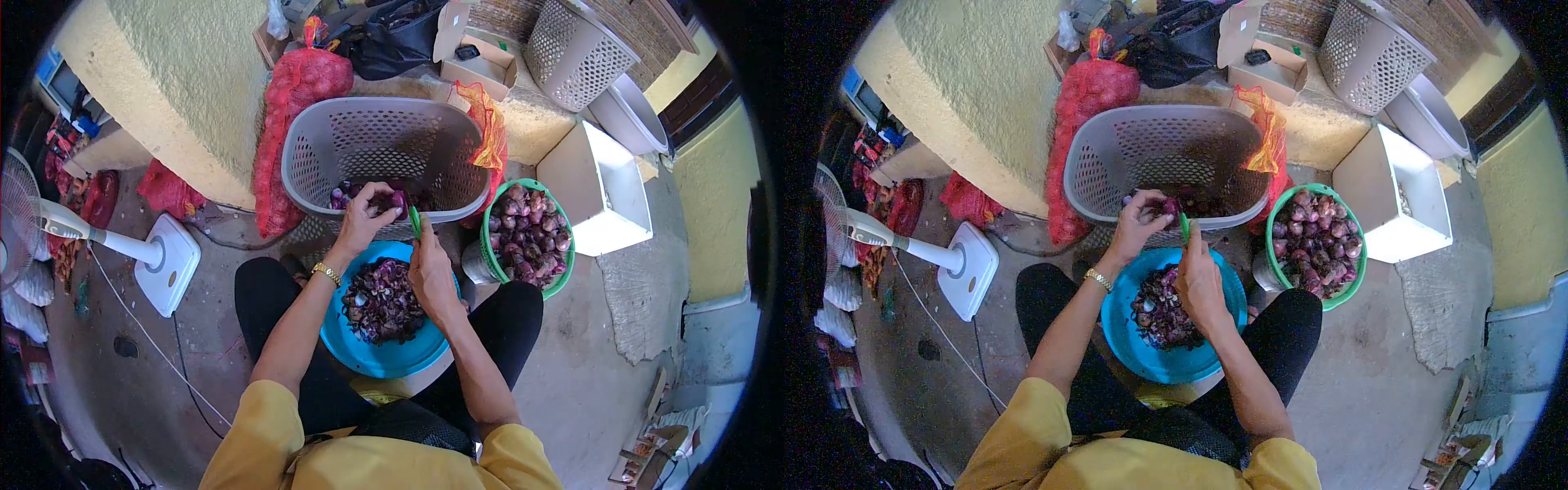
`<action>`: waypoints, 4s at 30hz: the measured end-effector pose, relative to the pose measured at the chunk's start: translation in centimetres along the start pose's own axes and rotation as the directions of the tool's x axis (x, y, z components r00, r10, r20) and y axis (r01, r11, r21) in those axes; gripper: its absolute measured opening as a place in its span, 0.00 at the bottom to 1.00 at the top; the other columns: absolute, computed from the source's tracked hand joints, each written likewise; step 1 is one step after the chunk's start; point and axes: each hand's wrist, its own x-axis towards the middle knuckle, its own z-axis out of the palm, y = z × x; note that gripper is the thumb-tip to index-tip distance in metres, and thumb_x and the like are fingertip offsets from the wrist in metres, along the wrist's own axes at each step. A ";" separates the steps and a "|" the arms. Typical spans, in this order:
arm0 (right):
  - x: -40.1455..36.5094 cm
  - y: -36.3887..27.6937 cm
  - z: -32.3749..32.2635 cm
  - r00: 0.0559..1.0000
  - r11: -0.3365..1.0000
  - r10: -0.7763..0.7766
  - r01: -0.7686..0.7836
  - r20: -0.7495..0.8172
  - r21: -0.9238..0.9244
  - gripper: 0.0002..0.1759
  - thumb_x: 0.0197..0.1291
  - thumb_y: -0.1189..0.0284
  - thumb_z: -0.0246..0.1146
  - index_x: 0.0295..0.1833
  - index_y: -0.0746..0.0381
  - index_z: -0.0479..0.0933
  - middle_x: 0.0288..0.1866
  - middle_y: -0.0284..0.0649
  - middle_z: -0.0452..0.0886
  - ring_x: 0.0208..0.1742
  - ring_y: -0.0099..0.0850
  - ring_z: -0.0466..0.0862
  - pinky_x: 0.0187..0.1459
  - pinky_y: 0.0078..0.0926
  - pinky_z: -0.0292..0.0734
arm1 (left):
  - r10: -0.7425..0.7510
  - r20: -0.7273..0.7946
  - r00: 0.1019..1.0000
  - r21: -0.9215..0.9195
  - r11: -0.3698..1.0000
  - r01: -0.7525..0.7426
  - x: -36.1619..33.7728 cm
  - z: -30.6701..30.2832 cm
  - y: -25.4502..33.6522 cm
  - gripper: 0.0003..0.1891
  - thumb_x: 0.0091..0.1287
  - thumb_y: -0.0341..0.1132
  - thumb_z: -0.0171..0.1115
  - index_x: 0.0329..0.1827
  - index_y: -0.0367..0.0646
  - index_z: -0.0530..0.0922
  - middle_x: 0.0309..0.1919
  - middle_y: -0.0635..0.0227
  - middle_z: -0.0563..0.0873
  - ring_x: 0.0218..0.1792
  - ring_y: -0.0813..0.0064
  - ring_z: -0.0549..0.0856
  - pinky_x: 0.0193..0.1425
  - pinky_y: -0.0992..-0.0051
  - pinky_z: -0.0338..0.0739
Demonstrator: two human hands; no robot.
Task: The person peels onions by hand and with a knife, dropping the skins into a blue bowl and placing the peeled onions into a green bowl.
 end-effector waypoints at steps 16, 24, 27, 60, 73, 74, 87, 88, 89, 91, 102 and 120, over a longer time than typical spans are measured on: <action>0.1 -0.9 -0.5 0.999 0.994 -0.019 0.023 0.032 -0.107 0.41 0.63 0.85 0.52 0.82 0.67 0.48 0.46 0.69 0.78 0.42 0.66 0.81 0.42 0.58 0.76 | 0.073 -0.024 0.997 0.090 0.993 -0.070 0.1 0.1 -0.3 0.18 0.62 0.27 0.71 0.55 0.41 0.79 0.53 0.71 0.82 0.56 0.78 0.82 0.61 0.73 0.79; 1.1 -1.7 -0.4 0.994 0.981 0.057 -0.037 0.099 -0.191 0.44 0.59 0.85 0.54 0.82 0.67 0.47 0.46 0.66 0.79 0.41 0.65 0.82 0.42 0.59 0.77 | 0.090 -0.048 0.995 0.088 0.992 -0.086 -0.1 0.2 0.2 0.19 0.60 0.24 0.71 0.55 0.42 0.78 0.52 0.71 0.82 0.55 0.78 0.82 0.61 0.74 0.79; 0.8 -2.1 -0.7 0.990 0.971 0.081 -0.053 0.113 -0.232 0.45 0.58 0.85 0.55 0.82 0.67 0.47 0.46 0.66 0.79 0.41 0.65 0.82 0.42 0.58 0.77 | 0.068 -0.025 0.997 0.141 0.988 -0.064 -0.1 0.1 0.3 0.19 0.61 0.21 0.70 0.55 0.41 0.78 0.54 0.70 0.80 0.57 0.76 0.81 0.64 0.73 0.77; -0.8 -0.1 1.1 0.980 0.968 0.101 -0.057 0.172 -0.246 0.47 0.56 0.86 0.58 0.81 0.72 0.46 0.47 0.65 0.78 0.41 0.62 0.84 0.41 0.54 0.80 | -0.016 0.017 1.000 0.018 1.000 0.015 -0.1 -0.3 0.4 0.21 0.62 0.26 0.72 0.58 0.40 0.77 0.54 0.71 0.81 0.55 0.78 0.81 0.62 0.73 0.79; -2.2 -1.8 0.7 0.974 0.971 0.129 -0.085 0.188 -0.225 0.47 0.55 0.86 0.58 0.80 0.74 0.46 0.48 0.67 0.76 0.39 0.64 0.83 0.39 0.56 0.80 | -0.003 0.063 0.998 0.250 0.968 -0.013 -0.5 -1.1 2.7 0.24 0.62 0.34 0.75 0.59 0.40 0.77 0.52 0.64 0.84 0.56 0.71 0.84 0.65 0.66 0.78; -2.1 -1.8 0.8 0.974 0.970 0.132 -0.088 0.186 -0.225 0.47 0.55 0.86 0.58 0.80 0.74 0.46 0.48 0.67 0.76 0.39 0.64 0.83 0.39 0.56 0.80 | -0.003 0.067 0.998 0.250 0.968 -0.014 -0.4 -1.1 2.8 0.24 0.62 0.34 0.75 0.59 0.40 0.77 0.52 0.64 0.84 0.56 0.71 0.84 0.65 0.66 0.78; -1.8 -1.9 2.1 0.985 0.963 0.099 -0.058 0.144 -0.263 0.47 0.54 0.87 0.59 0.79 0.76 0.46 0.48 0.67 0.77 0.34 0.58 0.86 0.34 0.49 0.84 | -0.045 0.112 0.993 0.340 0.940 0.004 -0.5 -1.7 3.5 0.26 0.59 0.31 0.76 0.61 0.38 0.77 0.53 0.64 0.85 0.54 0.71 0.85 0.64 0.69 0.78; -1.9 -1.8 2.2 0.987 0.962 0.091 -0.053 0.129 -0.269 0.46 0.55 0.87 0.58 0.79 0.76 0.46 0.47 0.67 0.77 0.34 0.57 0.86 0.33 0.49 0.84 | -0.069 0.109 0.992 0.322 0.946 0.031 -0.4 -1.8 3.4 0.26 0.60 0.32 0.76 0.61 0.37 0.77 0.53 0.64 0.85 0.54 0.71 0.85 0.65 0.68 0.78; -1.9 -1.8 2.1 0.988 0.961 0.092 -0.055 0.127 -0.270 0.46 0.55 0.87 0.58 0.79 0.76 0.46 0.47 0.67 0.77 0.34 0.57 0.86 0.33 0.49 0.84 | -0.068 0.111 0.991 0.321 0.947 0.029 -0.3 -2.0 3.4 0.26 0.60 0.32 0.76 0.61 0.37 0.77 0.53 0.64 0.85 0.54 0.71 0.85 0.65 0.68 0.78; -2.0 -2.3 1.7 0.986 0.965 0.087 -0.048 0.141 -0.259 0.45 0.56 0.87 0.57 0.79 0.76 0.46 0.46 0.67 0.77 0.33 0.57 0.86 0.32 0.49 0.84 | -0.045 0.138 0.989 0.436 0.900 -0.019 -0.2 -2.4 3.2 0.26 0.61 0.36 0.75 0.60 0.37 0.77 0.52 0.64 0.85 0.56 0.70 0.84 0.65 0.67 0.76; -2.0 -2.5 1.2 0.980 0.975 0.125 -0.093 0.156 -0.200 0.49 0.53 0.88 0.59 0.80 0.75 0.44 0.49 0.66 0.75 0.35 0.61 0.84 0.35 0.53 0.81 | 0.013 0.210 0.978 0.399 0.912 -0.098 -0.2 -2.5 3.4 0.24 0.61 0.31 0.74 0.61 0.40 0.78 0.52 0.68 0.85 0.55 0.76 0.82 0.64 0.71 0.75; -2.7 -2.2 2.3 0.979 0.978 0.115 -0.082 0.171 -0.191 0.49 0.55 0.86 0.58 0.80 0.74 0.42 0.47 0.67 0.75 0.36 0.60 0.84 0.35 0.52 0.82 | -0.050 0.198 0.979 0.368 0.929 -0.027 -0.4 -3.0 3.0 0.23 0.62 0.32 0.74 0.59 0.38 0.80 0.50 0.69 0.86 0.54 0.77 0.83 0.63 0.72 0.74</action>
